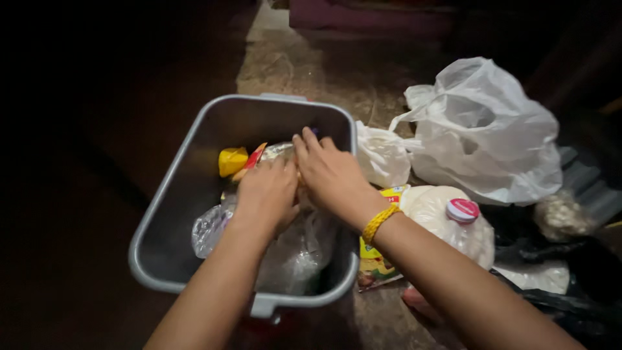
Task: The person removes various grocery items from a gray plastic bin and places them on the floor. Items include packaged food, plastic bags, and small containers. The person handles each item by hand and sets it down beside the bin.
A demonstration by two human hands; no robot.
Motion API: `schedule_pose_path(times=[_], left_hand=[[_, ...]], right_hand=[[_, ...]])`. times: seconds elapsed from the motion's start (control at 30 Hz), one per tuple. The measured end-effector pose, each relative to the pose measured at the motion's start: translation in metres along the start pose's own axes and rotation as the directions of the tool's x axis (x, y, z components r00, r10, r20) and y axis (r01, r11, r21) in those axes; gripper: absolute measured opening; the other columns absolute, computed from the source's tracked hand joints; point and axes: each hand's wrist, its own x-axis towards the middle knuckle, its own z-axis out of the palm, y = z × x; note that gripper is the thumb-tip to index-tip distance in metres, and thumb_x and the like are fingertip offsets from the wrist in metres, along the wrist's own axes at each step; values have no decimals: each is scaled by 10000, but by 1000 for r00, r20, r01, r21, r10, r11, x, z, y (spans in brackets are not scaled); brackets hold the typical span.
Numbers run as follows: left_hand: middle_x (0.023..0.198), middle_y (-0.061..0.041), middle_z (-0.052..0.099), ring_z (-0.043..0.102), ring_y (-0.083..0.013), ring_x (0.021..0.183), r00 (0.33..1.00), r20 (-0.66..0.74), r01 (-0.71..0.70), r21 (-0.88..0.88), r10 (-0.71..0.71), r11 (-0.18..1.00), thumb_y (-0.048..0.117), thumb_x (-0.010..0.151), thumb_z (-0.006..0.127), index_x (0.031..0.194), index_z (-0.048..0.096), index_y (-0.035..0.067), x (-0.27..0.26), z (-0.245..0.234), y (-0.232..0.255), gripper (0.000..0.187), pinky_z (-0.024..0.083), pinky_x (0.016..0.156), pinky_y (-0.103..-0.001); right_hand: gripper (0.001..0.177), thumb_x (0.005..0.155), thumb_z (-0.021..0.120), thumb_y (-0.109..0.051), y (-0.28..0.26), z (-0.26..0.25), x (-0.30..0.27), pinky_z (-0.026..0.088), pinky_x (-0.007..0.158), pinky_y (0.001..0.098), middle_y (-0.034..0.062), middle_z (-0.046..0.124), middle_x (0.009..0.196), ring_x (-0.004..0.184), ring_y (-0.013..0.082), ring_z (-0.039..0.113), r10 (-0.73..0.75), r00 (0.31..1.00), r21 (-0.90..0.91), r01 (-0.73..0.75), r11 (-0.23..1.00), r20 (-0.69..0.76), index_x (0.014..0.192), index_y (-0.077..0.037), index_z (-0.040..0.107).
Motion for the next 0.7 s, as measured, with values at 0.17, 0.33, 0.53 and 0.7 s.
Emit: schedule_pose_path(times=[0.17,0.33,0.53,0.7], left_hand=[[1228,-136,623,595,-307,1177,997,43,-65,102,61,993,324,731,802,1198,664,29,10,11,5,570,504,963,-460],[1295,-152,578,515,-337,1273,974,209,-107,109,83,988,373,754,788,1125,714,56,10,2,8,494,440,1044,-492],[1286,-170,591,554,-339,1226,984,158,-91,36,85,995,332,759,774,1163,688,31,9,-2,4,511,449,1045,-463],[1264,-182,597,566,-358,1190,983,171,-69,-23,71,997,343,745,778,1201,657,35,12,0,0,563,458,1033,-459]], right_hand=[[600,809,635,-173,5,18,0,609,690,379,210,525,1472,1000,320,672,-53,998,-172,50,984,-14,1369,32,562],[392,879,597,-178,4,28,8,600,604,380,173,562,1453,888,291,709,-61,998,-224,56,973,-16,1237,-29,650],[254,939,600,-187,3,36,11,589,637,397,116,663,1135,881,266,714,1,996,-199,16,980,85,1154,-75,674],[250,881,631,-233,-2,38,14,555,645,342,90,640,1087,884,239,702,82,986,-356,-26,934,142,1089,-111,696]])
